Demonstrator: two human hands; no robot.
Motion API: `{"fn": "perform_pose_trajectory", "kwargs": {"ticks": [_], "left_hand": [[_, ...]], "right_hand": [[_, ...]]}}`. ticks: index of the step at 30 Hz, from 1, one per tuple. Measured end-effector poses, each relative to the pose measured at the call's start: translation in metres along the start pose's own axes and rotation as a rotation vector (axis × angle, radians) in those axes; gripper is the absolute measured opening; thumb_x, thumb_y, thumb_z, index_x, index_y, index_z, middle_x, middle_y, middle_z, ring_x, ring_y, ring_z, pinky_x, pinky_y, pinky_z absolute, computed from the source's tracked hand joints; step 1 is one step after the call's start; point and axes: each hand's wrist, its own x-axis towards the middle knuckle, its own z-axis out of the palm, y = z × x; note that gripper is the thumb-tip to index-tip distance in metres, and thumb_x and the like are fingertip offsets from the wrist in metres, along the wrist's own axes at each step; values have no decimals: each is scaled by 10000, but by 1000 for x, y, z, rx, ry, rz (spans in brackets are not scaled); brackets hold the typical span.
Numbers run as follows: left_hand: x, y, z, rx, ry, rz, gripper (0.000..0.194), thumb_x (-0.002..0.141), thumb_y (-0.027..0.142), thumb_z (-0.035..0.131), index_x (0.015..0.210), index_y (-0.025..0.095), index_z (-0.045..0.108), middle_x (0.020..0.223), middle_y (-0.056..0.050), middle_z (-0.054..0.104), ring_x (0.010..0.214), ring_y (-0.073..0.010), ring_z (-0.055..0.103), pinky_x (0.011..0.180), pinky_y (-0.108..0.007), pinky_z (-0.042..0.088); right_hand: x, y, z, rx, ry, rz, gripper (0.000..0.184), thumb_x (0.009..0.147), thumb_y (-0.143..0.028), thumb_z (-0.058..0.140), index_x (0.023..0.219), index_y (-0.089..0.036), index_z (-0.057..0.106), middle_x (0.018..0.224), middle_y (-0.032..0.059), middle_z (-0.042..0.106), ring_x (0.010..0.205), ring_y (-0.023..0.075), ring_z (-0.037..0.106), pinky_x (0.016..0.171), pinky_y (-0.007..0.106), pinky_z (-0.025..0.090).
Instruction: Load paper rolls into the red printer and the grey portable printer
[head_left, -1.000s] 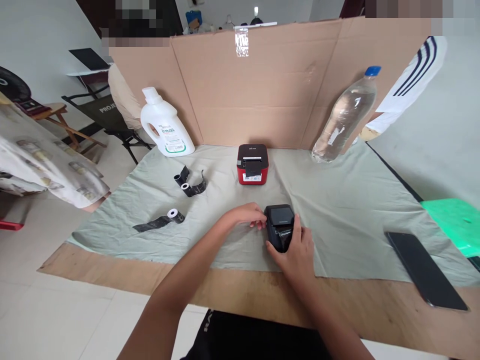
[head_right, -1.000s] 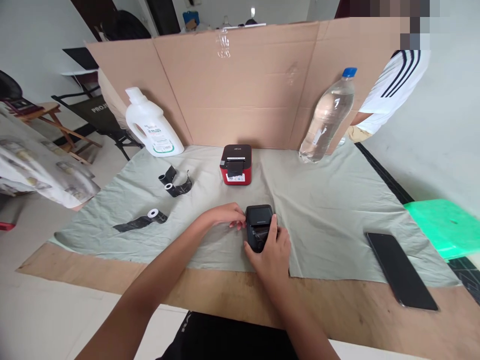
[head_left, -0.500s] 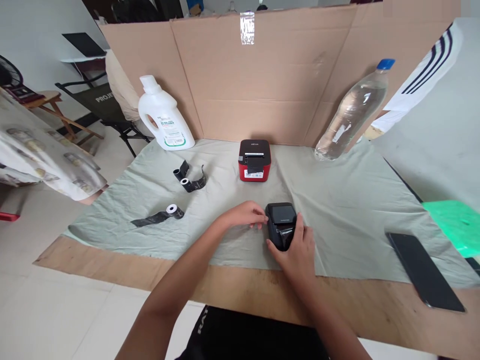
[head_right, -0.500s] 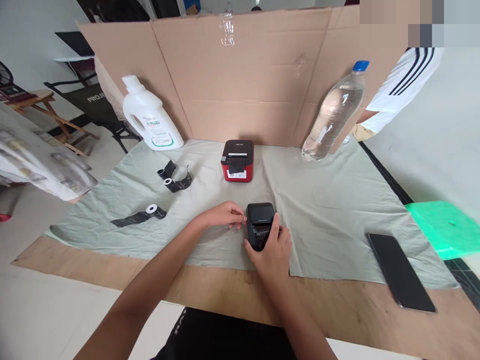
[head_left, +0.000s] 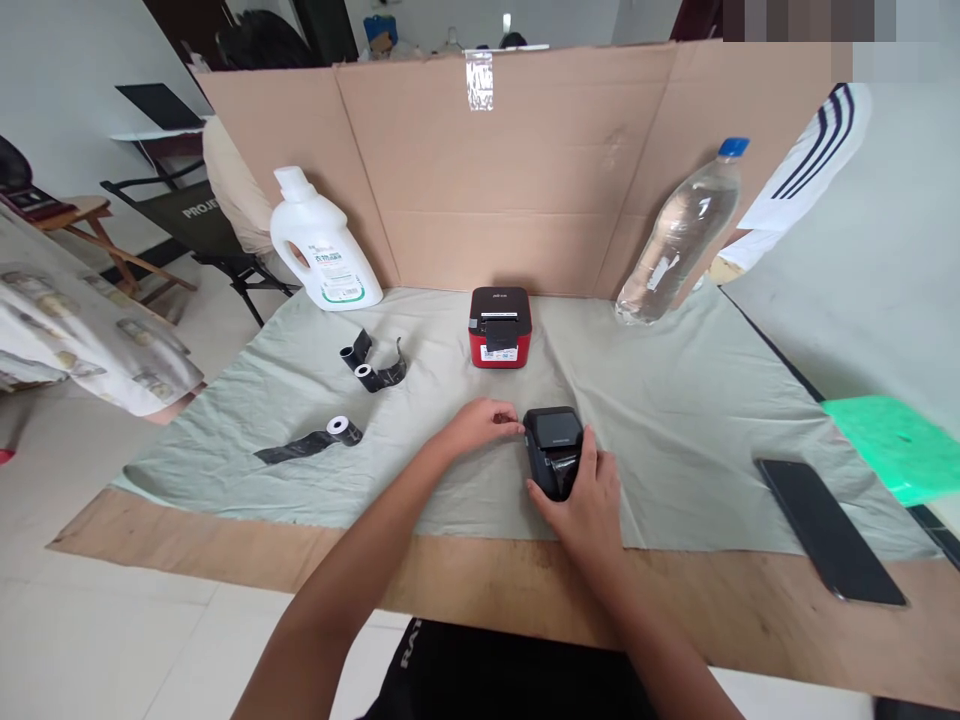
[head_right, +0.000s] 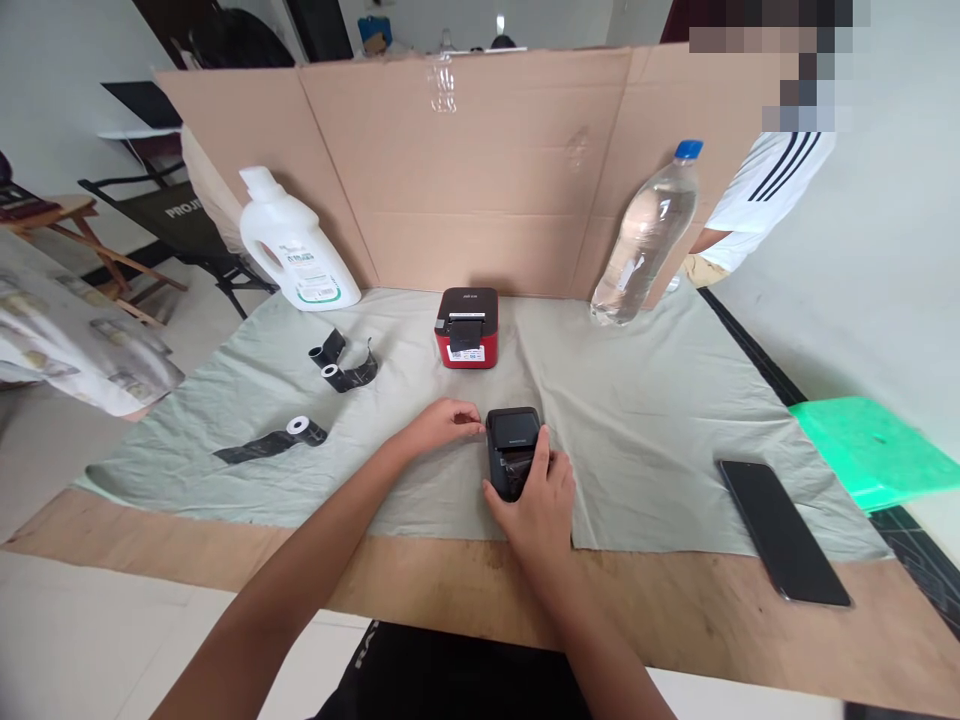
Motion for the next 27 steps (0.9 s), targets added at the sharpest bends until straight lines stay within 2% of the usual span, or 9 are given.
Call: {"fn": "perform_pose_trajectory", "kwargs": {"ticks": [6,12,17,21,27], "left_hand": [[1,1,1,89,28,48,245,874,436,644,893,222,760,840,20,744,707,-140,576,641,-241,391],[-1,2,2,161,22,82,313,947,442,568,826,212,744,768,18,729,680,-141,579,655,-245,399],[-4,3,8,349,135,182,282,993,401,533,916,238,749,924,2,762,741,-147,623,706,-257,414],[-4,6,12,339,241,223,301,1021,411,500,950,234,733,961,-6,761,771,-147,640,747,-261,438],[-7,8,5,249,117,249,230,967,442,601,1011,242,705,988,21,746,740,-128,631,730,-242,464]], "right_hand": [[0,0,1,-3,19,-5,1049,800,-569,669,1616,-144,164,1174,168,491,1043,352,523,939,543,486],[0,1,2,15,22,-6,1040,801,-581,655,1615,-151,173,1156,155,485,1017,341,523,927,548,488],[0,1,1,24,6,19,1053,790,-562,678,1617,-158,166,1172,159,485,1035,348,524,939,552,481],[0,1,1,40,0,3,1081,782,-536,703,1619,-137,146,1172,165,487,1065,355,517,971,560,467],[1,3,3,59,12,-11,1081,791,-543,682,1625,-149,120,1177,165,478,1091,366,508,978,576,458]]}}
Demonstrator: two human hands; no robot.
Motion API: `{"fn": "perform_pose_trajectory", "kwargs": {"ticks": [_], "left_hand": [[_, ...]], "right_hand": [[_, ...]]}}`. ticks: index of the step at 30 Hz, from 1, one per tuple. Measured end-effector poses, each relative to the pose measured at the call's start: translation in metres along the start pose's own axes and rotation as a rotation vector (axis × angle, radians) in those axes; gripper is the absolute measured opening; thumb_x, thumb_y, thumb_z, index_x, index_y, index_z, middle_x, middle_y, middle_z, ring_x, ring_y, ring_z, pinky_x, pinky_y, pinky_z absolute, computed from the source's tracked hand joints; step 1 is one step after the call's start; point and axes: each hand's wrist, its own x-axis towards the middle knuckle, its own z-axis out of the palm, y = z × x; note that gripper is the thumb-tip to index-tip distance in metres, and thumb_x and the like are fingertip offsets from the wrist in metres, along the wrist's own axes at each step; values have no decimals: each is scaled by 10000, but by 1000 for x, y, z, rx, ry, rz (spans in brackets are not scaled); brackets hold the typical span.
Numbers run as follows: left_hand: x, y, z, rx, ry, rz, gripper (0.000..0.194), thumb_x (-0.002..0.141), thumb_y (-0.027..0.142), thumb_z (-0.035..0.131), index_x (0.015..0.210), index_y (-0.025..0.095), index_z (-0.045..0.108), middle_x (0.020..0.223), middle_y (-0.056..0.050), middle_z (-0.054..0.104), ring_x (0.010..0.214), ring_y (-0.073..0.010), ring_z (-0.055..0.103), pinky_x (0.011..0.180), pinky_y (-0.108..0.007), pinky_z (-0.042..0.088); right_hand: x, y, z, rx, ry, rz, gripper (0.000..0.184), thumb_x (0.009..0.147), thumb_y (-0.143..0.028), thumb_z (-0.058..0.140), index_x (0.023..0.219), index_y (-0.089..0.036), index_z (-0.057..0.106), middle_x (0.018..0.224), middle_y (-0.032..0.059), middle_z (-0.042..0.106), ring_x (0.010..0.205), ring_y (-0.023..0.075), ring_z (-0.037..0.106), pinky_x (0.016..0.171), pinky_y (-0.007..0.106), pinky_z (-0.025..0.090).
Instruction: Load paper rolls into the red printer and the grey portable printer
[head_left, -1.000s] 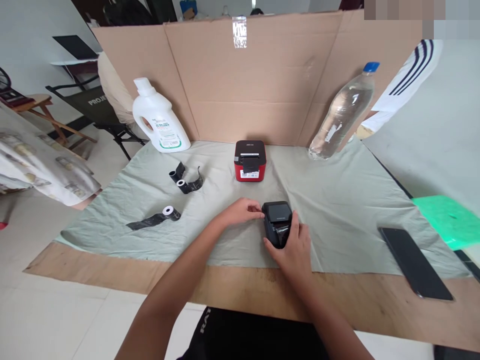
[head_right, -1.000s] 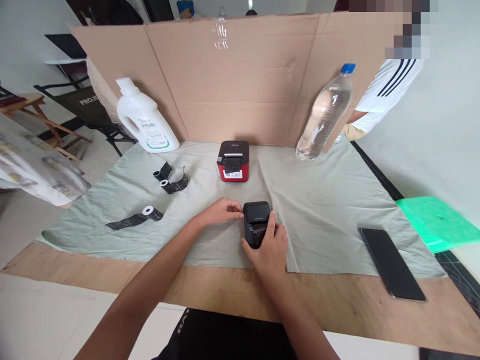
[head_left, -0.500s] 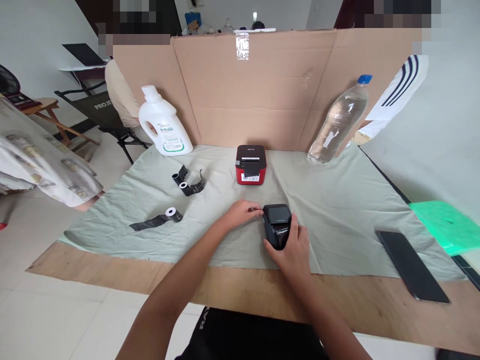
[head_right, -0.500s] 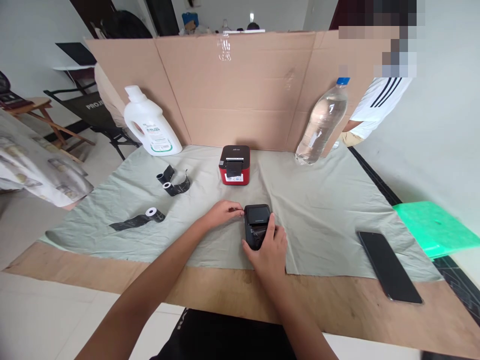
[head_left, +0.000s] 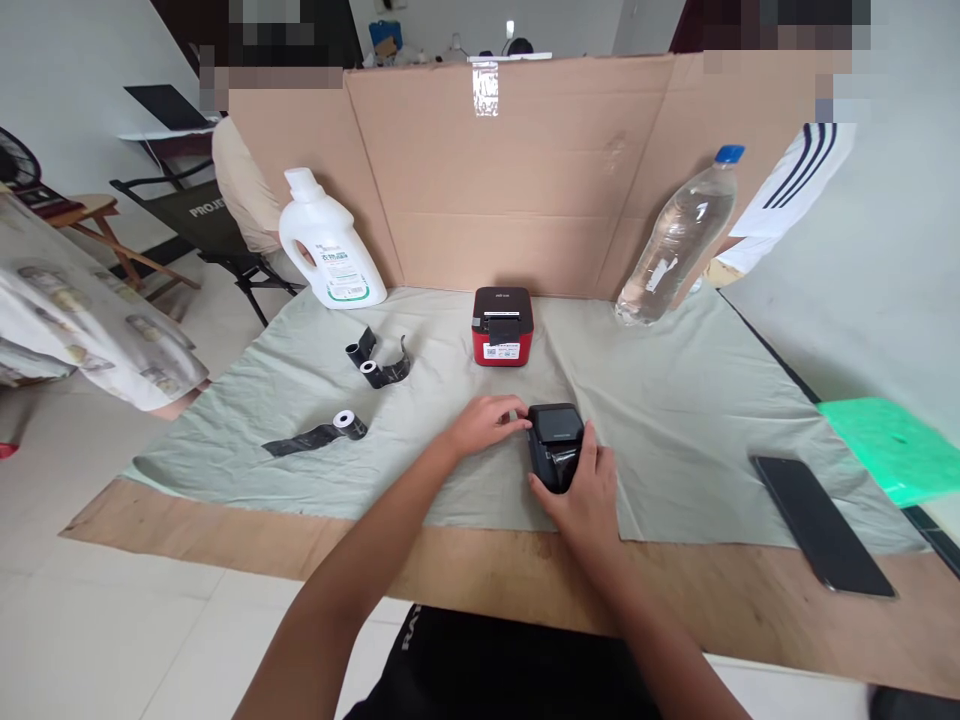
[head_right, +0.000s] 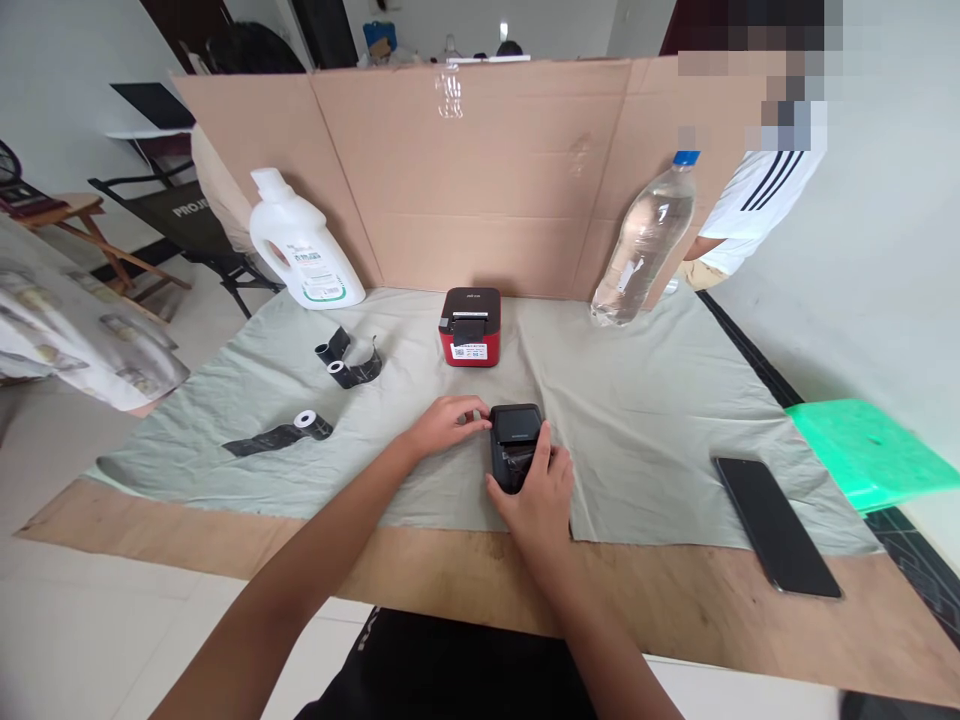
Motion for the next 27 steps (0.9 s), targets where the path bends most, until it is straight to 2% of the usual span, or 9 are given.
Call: {"fn": "perform_pose_trajectory", "kwargs": {"ticks": [3,6,8,10,13,20,23,25,27], "left_hand": [[-1,0,2,46,37,-12,251,972,466,590,1022,249,707,1006,16,755,752,-134,643,760,-253,468],[3,3,12,48,181,-40,261,988,461,561,988,244,706,986,3,761,780,-146,653,782,-263,464],[9,5,20,-26,314,-136,256,992,433,547,934,231,693,926,0,757,752,-146,642,762,-265,465],[16,6,27,-166,381,-273,278,986,430,539,859,215,661,831,5,742,647,-133,607,702,-264,467],[22,4,32,-370,347,-396,349,964,485,544,774,200,609,735,19,712,507,-106,535,614,-262,454],[17,1,33,-410,367,-353,377,945,498,558,725,194,596,702,14,684,569,-115,539,620,-253,437],[14,1,34,-357,351,-318,345,942,481,571,752,196,619,717,12,685,633,-131,569,648,-253,437],[14,1,34,-316,344,-306,325,935,474,581,772,197,631,727,13,681,661,-138,575,658,-255,435],[14,0,34,-295,340,-305,318,936,477,575,796,199,639,740,15,679,674,-139,576,666,-255,435]], "right_hand": [[0,-1,0,2,-6,18,1088,792,-547,680,1627,-147,110,1182,168,476,1097,371,506,983,575,456],[-1,-3,-1,5,-5,27,1093,798,-539,676,1631,-143,90,1184,166,474,1098,366,505,995,566,452],[-1,-4,-2,1,-5,24,1095,802,-528,676,1633,-141,79,1181,164,474,1093,361,507,1006,564,447],[0,-4,-2,-7,-8,23,1088,801,-520,680,1634,-144,88,1173,162,473,1079,359,510,1001,563,450],[1,-4,-1,-8,-14,21,1080,800,-522,684,1633,-156,102,1162,159,471,1066,359,513,983,567,461],[-3,-2,-8,18,-63,29,1108,817,-592,681,1648,-181,74,1245,175,464,1136,368,517,1002,576,457],[11,2,-23,73,-64,-39,806,919,-583,564,1609,-265,295,1344,164,435,1164,329,529,1013,544,464],[33,4,-33,9,-67,-130,521,973,-491,507,1443,-274,570,1339,154,471,1151,313,535,1025,522,455],[62,4,-41,-155,-175,-209,361,973,-370,514,1235,-255,734,1256,158,552,1128,320,546,993,495,464]]}}
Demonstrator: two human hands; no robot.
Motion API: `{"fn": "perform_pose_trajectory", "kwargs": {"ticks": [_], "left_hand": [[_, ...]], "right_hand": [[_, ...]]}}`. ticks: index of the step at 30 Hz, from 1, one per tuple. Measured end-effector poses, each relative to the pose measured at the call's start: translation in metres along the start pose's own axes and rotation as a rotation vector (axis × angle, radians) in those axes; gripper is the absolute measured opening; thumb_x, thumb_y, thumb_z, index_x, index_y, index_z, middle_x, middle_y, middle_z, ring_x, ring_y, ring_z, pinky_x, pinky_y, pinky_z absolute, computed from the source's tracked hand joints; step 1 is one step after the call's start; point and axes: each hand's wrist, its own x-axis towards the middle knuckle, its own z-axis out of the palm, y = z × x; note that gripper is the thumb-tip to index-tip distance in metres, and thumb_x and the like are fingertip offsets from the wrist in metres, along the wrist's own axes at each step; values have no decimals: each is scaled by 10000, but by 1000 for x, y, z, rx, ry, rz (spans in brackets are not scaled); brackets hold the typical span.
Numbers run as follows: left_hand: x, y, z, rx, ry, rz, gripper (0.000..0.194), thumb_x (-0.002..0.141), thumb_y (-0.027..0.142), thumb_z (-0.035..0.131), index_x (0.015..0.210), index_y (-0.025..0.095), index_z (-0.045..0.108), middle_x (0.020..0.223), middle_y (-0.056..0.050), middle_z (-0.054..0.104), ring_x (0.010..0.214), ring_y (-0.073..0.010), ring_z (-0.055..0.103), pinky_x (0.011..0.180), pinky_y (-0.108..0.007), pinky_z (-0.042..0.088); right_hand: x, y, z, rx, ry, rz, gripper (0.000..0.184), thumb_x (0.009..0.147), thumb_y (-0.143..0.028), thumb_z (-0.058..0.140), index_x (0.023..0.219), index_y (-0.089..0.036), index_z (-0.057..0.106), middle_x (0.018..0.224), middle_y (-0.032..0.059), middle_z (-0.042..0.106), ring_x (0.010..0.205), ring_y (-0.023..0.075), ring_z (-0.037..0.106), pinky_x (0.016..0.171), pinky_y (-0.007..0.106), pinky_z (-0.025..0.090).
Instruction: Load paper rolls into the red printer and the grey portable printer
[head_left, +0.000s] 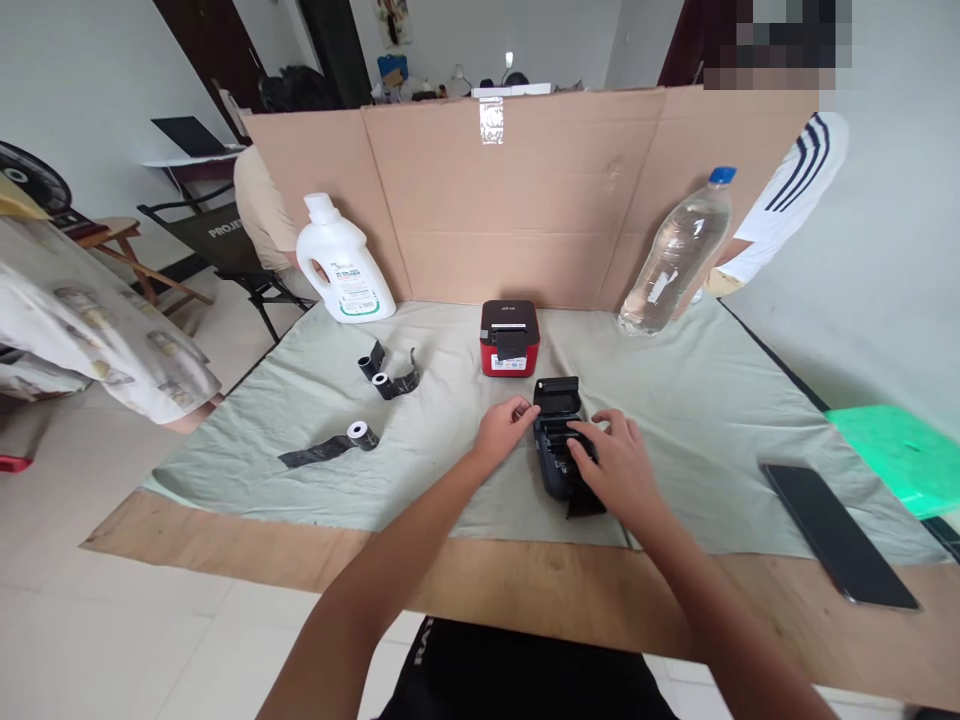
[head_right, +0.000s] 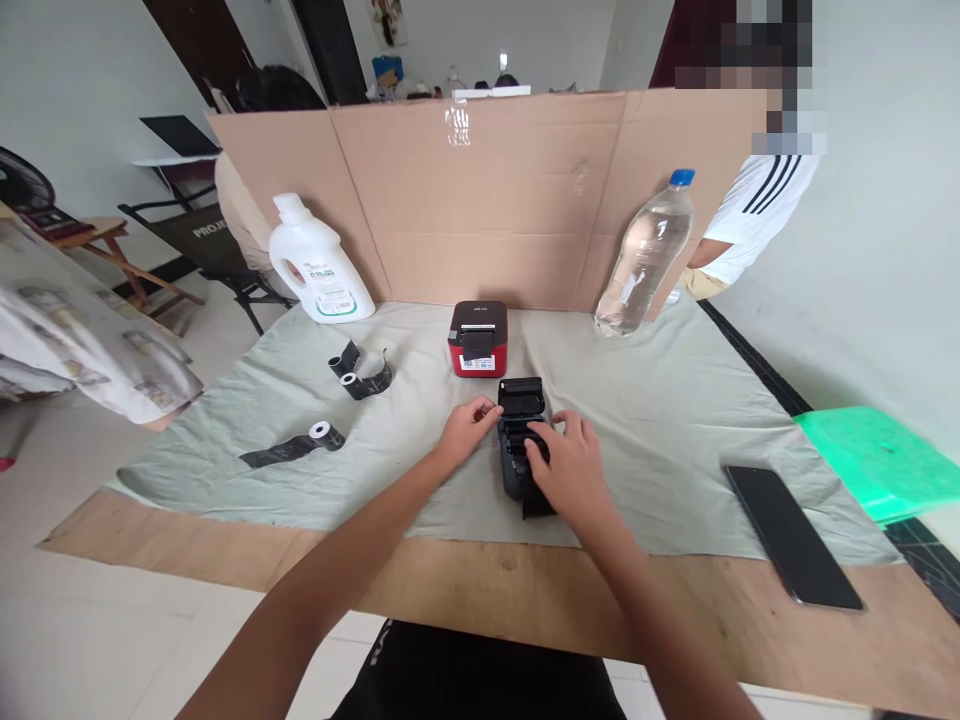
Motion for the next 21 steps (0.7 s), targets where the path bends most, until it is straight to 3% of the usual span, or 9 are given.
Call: {"fn": "perform_pose_trajectory", "kwargs": {"ticks": [4,6,10,17,21], "left_hand": [[1,-2,0,24,-13,-19,319,932,493,573,823,202,646,733,25,666,674,-138,569,666,-253,430],[2,-3,0,46,-21,-24,314,920,496,590,820,204,648,727,30,660,682,-139,568,657,-250,423],[3,-3,0,79,-33,-28,312,921,493,599,814,206,657,727,34,660,691,-138,572,643,-244,416],[4,-4,-1,99,-41,-12,295,918,493,633,847,210,678,749,36,675,699,-133,588,647,-237,421],[5,-2,-3,164,-45,-11,280,916,475,654,881,202,702,794,22,718,723,-134,627,662,-222,466]], "right_hand": [[53,5,-12,-187,-441,-119,330,893,-253,633,1189,-293,774,1096,133,676,1051,292,634,908,399,486],[70,2,-11,-219,-548,-151,366,837,-245,705,1194,-298,769,1101,123,707,1033,290,666,871,375,489],[81,-4,-10,-261,-550,-175,316,738,-176,770,1040,-265,790,1107,121,714,999,301,685,809,362,479],[86,6,-27,-92,-511,-253,199,778,-183,698,975,-212,692,974,60,697,874,224,659,724,301,447],[93,5,-44,-12,-487,-224,143,786,-215,666,927,-207,646,975,55,685,832,211,641,724,316,455]]}}
